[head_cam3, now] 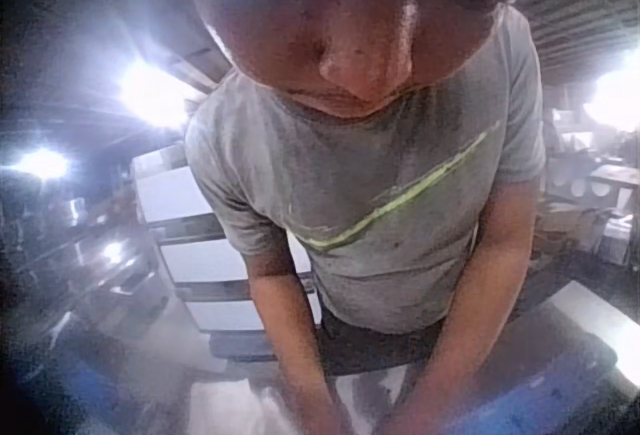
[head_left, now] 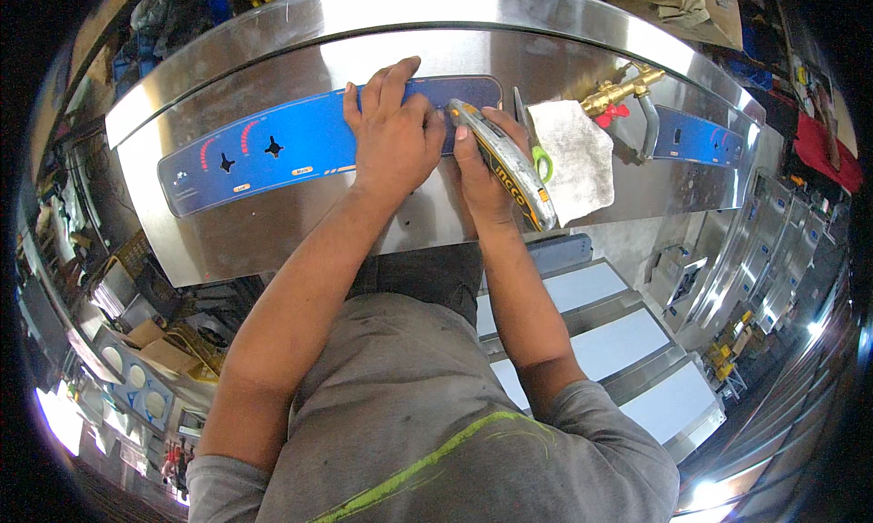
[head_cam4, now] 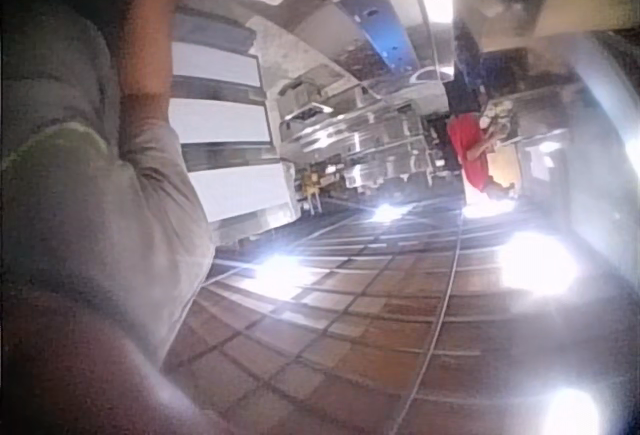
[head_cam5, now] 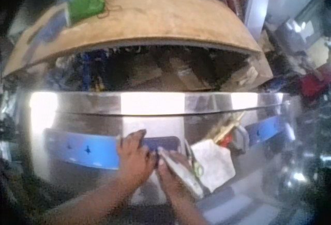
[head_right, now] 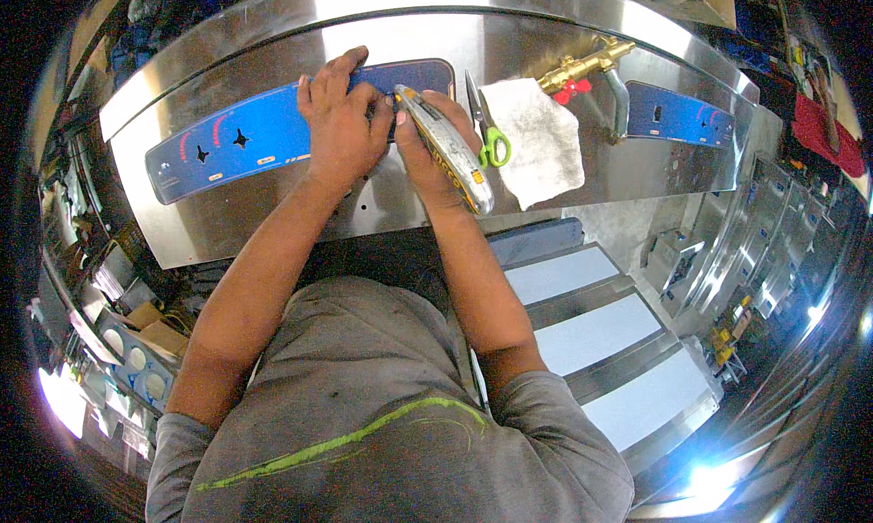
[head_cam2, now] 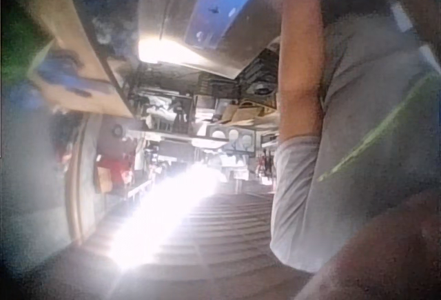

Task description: The person positions a blue control panel on a stainless steel workbench and uses a utility knife to cut around its perimeter and internal cutouts. The person holds the panel steady with one hand while cutting with the other.

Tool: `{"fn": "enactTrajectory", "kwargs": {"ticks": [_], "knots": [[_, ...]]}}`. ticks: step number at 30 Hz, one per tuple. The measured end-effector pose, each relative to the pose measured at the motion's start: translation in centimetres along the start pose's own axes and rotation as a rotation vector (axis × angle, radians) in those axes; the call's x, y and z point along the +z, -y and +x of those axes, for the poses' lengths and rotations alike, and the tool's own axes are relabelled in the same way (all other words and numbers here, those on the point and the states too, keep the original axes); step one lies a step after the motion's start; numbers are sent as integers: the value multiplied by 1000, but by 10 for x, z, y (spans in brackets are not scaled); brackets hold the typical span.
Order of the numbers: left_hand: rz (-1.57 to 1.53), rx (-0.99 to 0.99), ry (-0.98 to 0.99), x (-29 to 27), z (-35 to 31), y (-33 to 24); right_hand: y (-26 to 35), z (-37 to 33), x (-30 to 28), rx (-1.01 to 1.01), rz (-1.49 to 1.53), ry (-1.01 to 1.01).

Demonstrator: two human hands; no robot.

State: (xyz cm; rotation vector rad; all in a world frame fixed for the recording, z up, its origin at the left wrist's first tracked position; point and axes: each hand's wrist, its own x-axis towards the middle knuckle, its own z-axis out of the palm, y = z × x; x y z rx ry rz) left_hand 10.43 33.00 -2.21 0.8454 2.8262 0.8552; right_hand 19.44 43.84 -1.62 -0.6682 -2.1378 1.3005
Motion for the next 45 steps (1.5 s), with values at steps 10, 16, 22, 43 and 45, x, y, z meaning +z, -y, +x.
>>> {"fn": "enactTrajectory", "kwargs": {"ticks": [10,16,22,43,45], "knots": [[-30,25,2,-2,-1,4,-7,-8,10,-104,-30,-1],[-25,32,10,-2,-1,6,-15,-5,7,-373,-66,77],[-71,10,25,-3,-1,6,-9,-9,-3,-360,-224,144],[-92,-1,18,-3,-1,4,-11,-20,-9,-418,-217,190],[-103,-1,17,-4,-1,5,-11,-20,-9,-410,-216,193]]}}
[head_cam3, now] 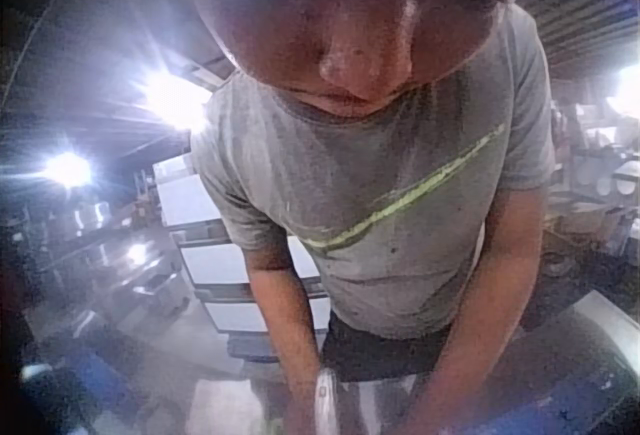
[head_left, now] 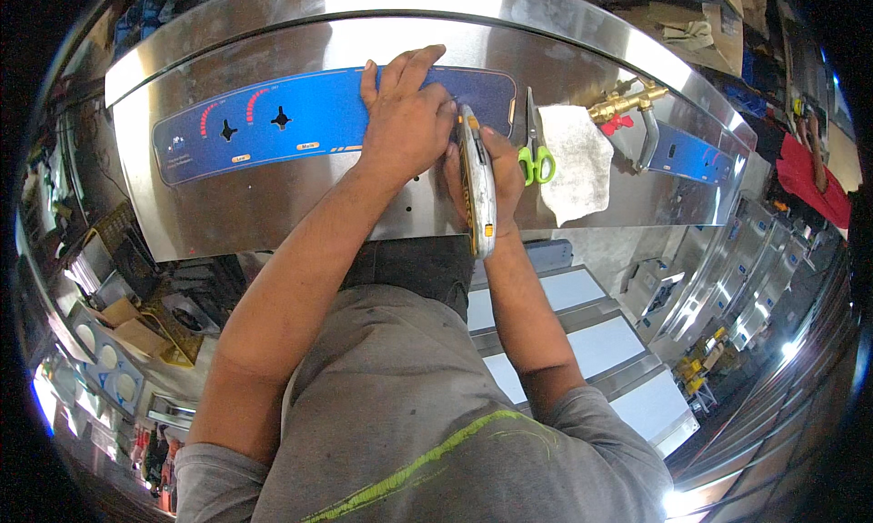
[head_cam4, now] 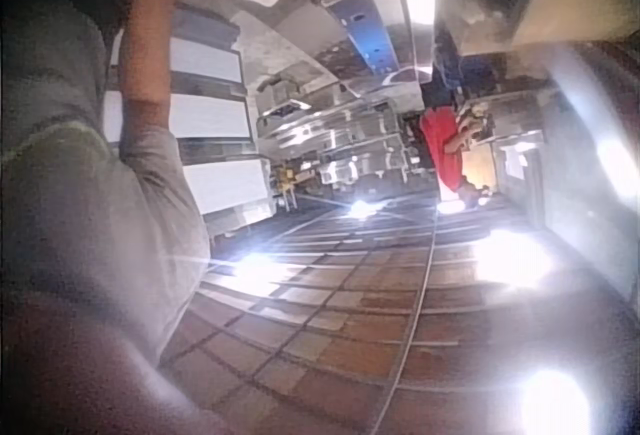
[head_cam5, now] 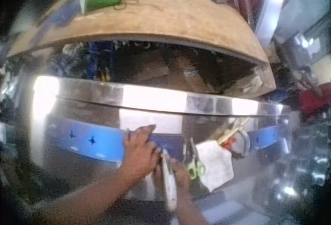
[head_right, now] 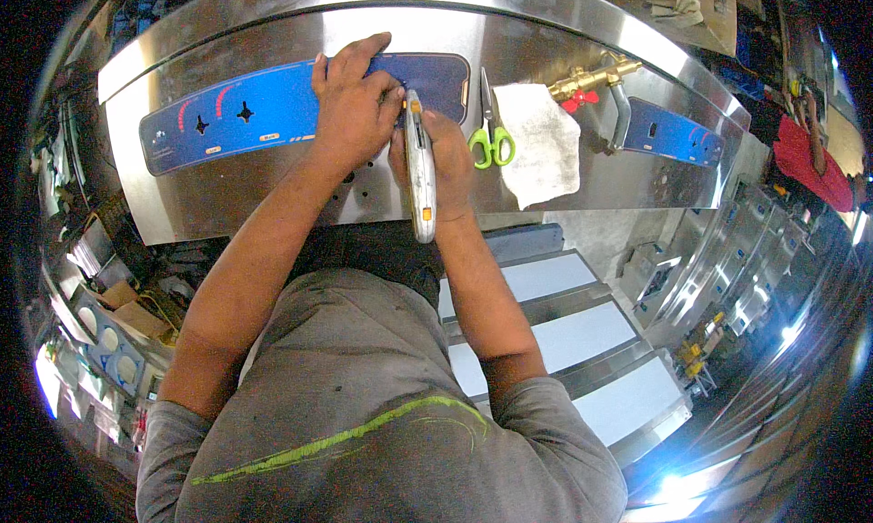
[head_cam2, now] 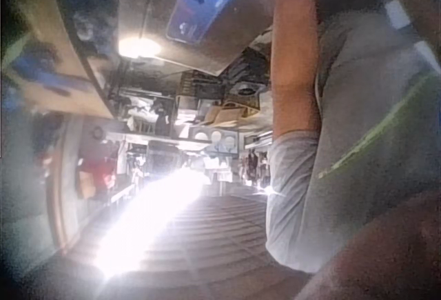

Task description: The person positions a blue control panel on a stainless steel workbench and uses a utility knife to cut around its perimeter and internal cutouts. The person holds the panel steady with one hand while cutting with the other.

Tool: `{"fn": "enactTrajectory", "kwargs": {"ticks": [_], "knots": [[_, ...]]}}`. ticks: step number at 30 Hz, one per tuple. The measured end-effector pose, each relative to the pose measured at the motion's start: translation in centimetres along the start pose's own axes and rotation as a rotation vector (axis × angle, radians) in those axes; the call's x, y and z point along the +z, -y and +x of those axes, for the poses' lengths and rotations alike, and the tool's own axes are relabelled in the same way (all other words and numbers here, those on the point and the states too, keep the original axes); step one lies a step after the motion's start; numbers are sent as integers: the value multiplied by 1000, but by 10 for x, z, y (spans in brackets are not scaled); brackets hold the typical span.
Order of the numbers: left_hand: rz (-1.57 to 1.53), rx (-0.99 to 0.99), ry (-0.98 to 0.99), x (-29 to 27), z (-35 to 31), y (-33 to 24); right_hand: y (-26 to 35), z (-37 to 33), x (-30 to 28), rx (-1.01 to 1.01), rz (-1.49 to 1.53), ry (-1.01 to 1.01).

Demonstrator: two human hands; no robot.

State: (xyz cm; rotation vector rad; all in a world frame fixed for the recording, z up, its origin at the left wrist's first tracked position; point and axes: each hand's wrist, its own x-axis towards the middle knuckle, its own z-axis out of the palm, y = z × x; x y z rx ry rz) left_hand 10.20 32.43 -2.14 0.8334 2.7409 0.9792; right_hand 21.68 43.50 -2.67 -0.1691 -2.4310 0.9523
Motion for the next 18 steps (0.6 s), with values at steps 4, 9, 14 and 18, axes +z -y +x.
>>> {"fn": "enactTrajectory", "kwargs": {"ticks": [4,9,14,18], "knots": [[-6,-8,19,-1,0,0,1,0,0,-7,-30,-13],[-19,-17,38,0,-1,-1,5,-2,1,52,-31,-26],[-17,-16,44,-1,-1,0,6,-2,1,25,-53,-36],[-17,-25,57,-2,-1,0,5,-4,3,18,-51,-20]]}}
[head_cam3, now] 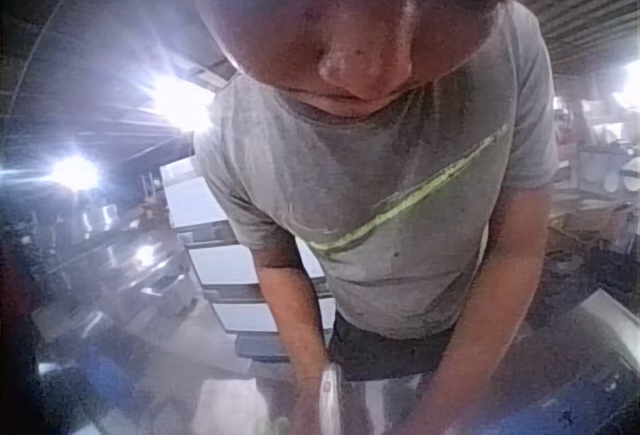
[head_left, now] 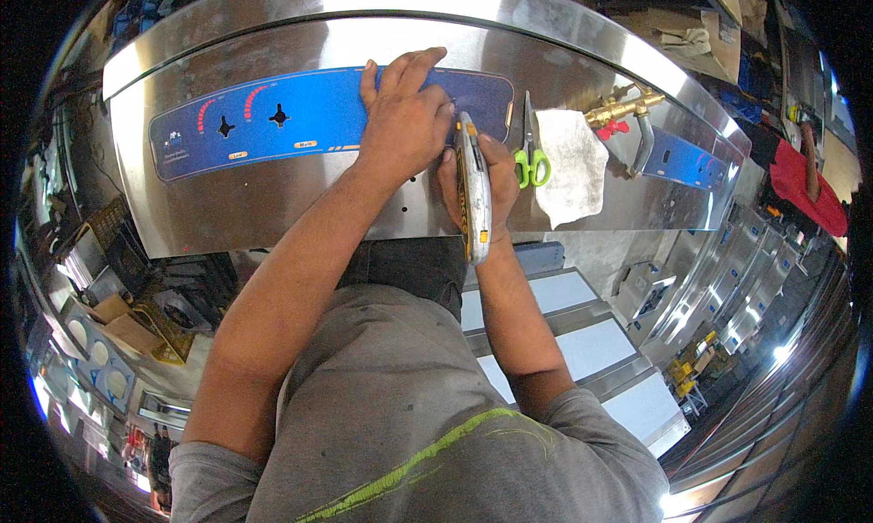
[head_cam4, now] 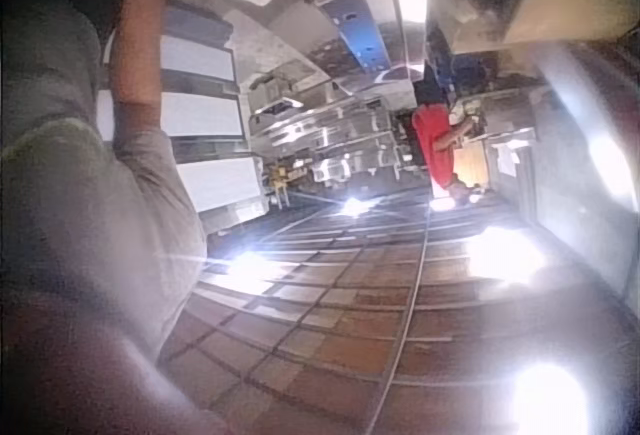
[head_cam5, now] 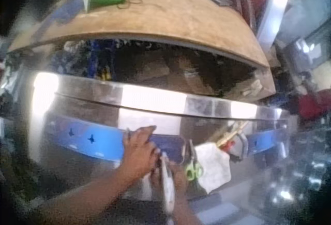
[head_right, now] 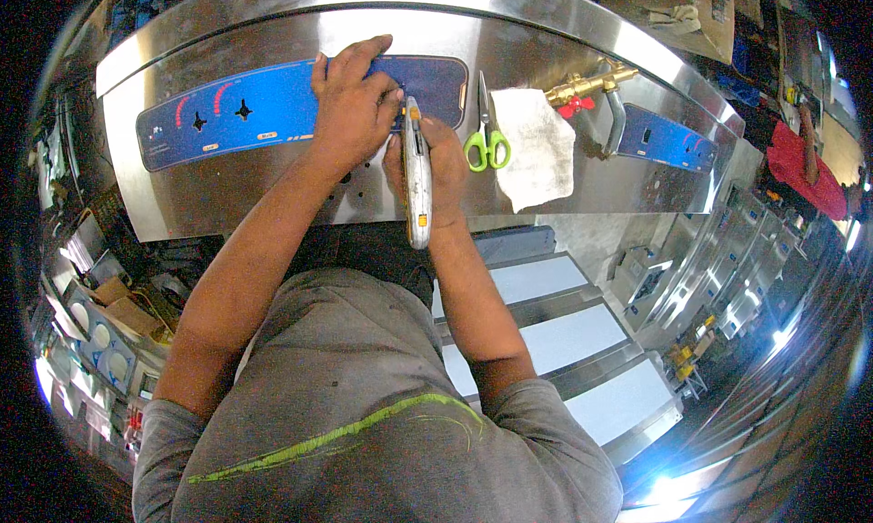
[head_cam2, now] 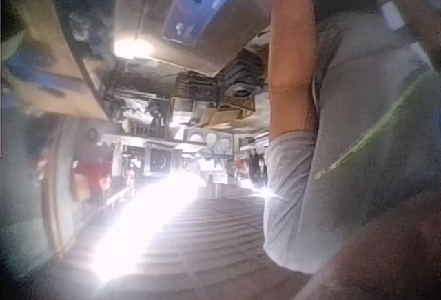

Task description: The person positions a blue control panel on a stainless steel workbench and uses a utility knife to cut around its perimeter and internal cutouts. The person holds the panel steady with one hand while cutting with the other.

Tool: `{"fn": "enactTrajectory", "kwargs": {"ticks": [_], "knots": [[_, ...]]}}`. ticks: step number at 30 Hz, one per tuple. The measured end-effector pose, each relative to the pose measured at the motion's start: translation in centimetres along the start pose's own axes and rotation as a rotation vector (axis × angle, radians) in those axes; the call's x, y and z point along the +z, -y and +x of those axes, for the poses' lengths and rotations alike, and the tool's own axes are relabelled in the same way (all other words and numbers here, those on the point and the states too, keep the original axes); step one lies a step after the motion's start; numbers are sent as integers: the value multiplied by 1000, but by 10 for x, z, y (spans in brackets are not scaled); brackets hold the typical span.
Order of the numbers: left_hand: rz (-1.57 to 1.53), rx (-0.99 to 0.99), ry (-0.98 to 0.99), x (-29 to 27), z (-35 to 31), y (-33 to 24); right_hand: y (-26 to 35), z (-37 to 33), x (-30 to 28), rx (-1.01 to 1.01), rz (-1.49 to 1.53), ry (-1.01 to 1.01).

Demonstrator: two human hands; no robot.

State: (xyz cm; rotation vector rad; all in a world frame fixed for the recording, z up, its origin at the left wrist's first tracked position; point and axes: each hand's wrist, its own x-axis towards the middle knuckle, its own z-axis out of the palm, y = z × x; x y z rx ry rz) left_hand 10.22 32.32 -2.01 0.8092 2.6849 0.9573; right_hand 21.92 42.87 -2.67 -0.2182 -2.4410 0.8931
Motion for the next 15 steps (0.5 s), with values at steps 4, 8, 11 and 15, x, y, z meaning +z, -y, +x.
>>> {"fn": "enactTrajectory", "kwargs": {"ticks": [4,8,11,15], "knots": [[-3,8,-13,0,0,0,0,-2,-1,-36,-7,-4],[6,7,-18,1,0,0,0,-3,-2,-31,-79,20],[2,7,-19,2,0,1,2,-4,-2,-22,-88,29],[11,23,-44,3,0,2,5,-7,0,-18,-36,-19]]}}
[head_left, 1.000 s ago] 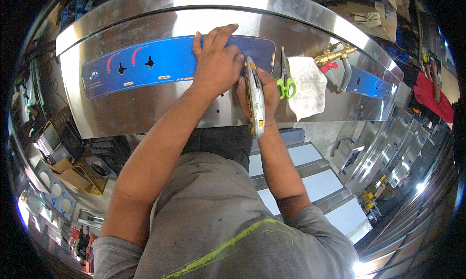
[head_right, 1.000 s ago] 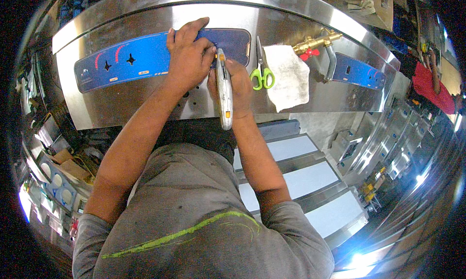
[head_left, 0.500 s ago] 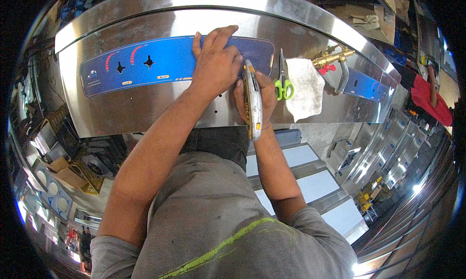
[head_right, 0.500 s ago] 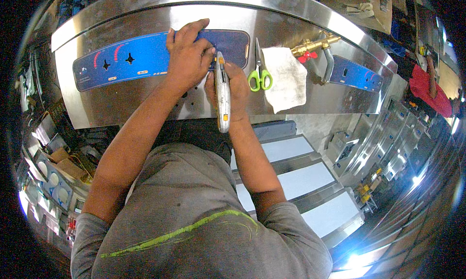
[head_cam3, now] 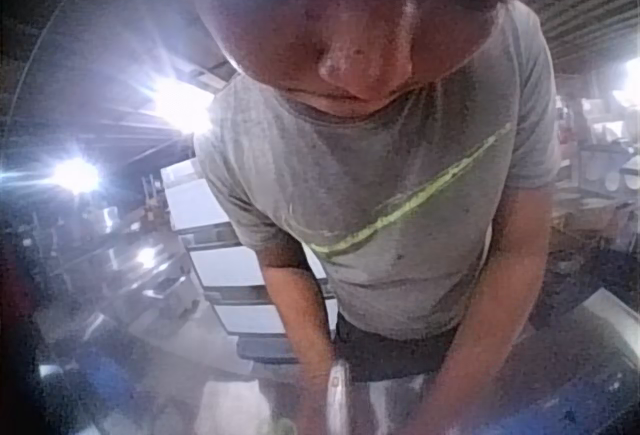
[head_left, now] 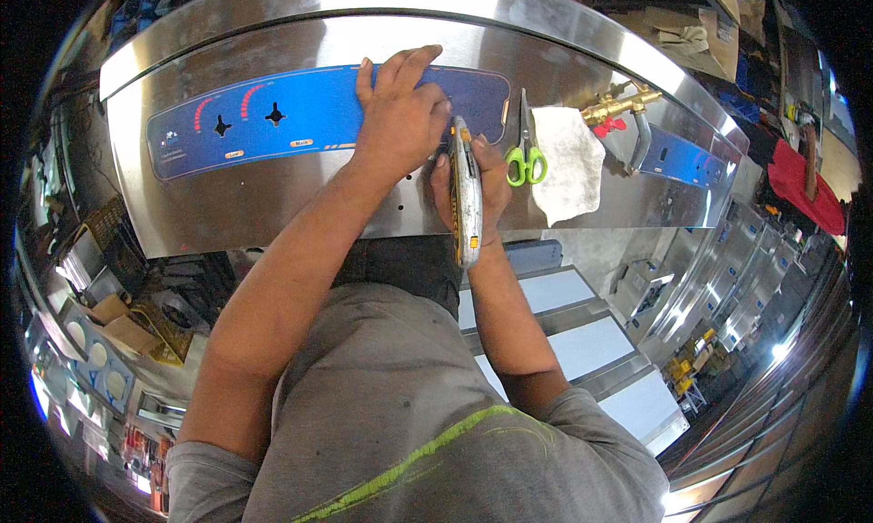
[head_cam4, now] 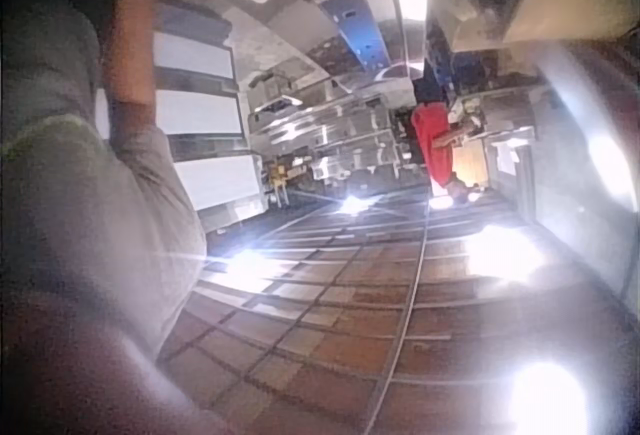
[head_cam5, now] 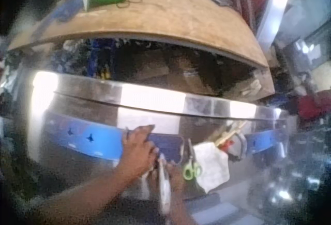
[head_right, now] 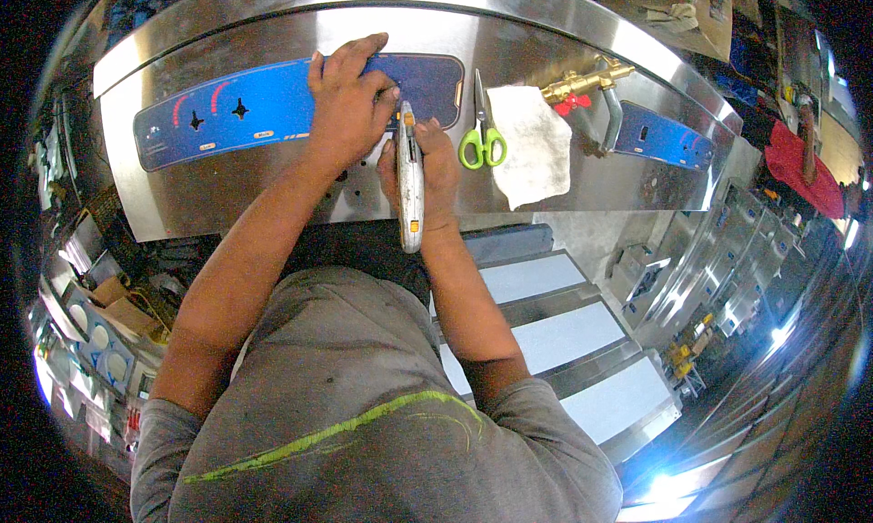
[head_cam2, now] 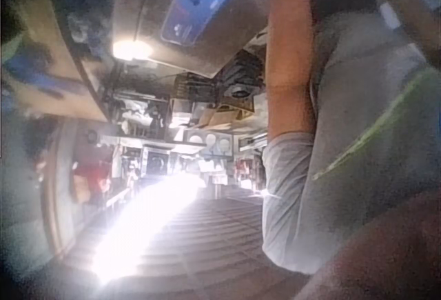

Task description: The person positions a blue control panel on a stainless steel workbench and uses a utility knife to cut around its perimeter and internal cutouts. The person holds the panel steady with one hand while cutting with the other.

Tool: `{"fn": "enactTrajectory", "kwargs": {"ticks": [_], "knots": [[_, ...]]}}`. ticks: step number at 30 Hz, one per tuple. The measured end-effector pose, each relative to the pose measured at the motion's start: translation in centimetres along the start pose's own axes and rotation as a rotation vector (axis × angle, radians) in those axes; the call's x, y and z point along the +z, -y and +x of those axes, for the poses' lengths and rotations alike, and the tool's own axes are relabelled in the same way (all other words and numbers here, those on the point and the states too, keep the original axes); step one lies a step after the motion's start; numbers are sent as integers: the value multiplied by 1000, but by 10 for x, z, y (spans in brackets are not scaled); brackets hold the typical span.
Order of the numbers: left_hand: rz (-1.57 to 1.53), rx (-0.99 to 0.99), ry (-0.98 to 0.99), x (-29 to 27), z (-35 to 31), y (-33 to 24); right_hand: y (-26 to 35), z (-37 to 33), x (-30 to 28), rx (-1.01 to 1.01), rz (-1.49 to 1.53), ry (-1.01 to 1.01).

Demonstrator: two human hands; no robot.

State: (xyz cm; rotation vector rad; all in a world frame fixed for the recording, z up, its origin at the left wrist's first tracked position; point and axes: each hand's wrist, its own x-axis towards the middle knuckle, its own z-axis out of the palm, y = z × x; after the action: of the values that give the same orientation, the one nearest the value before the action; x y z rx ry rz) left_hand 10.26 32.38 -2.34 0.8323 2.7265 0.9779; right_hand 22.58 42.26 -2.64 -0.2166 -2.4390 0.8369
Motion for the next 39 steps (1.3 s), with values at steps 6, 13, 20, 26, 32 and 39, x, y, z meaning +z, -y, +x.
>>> {"fn": "enactTrajectory", "kwargs": {"ticks": [6,13,20,26,32,39], "knots": [[17,-13,8,1,1,0,1,-2,1,51,29,-8],[23,-4,21,0,0,1,0,-3,3,62,75,-49],[28,2,36,2,0,5,-5,-6,2,26,21,-21],[3,44,117,-6,1,12,-9,-6,3,17,47,-51],[15,80,183,-12,0,14,-10,-7,5,11,20,-79],[31,75,174,-13,2,12,-4,-7,3,149,132,-64]]}}
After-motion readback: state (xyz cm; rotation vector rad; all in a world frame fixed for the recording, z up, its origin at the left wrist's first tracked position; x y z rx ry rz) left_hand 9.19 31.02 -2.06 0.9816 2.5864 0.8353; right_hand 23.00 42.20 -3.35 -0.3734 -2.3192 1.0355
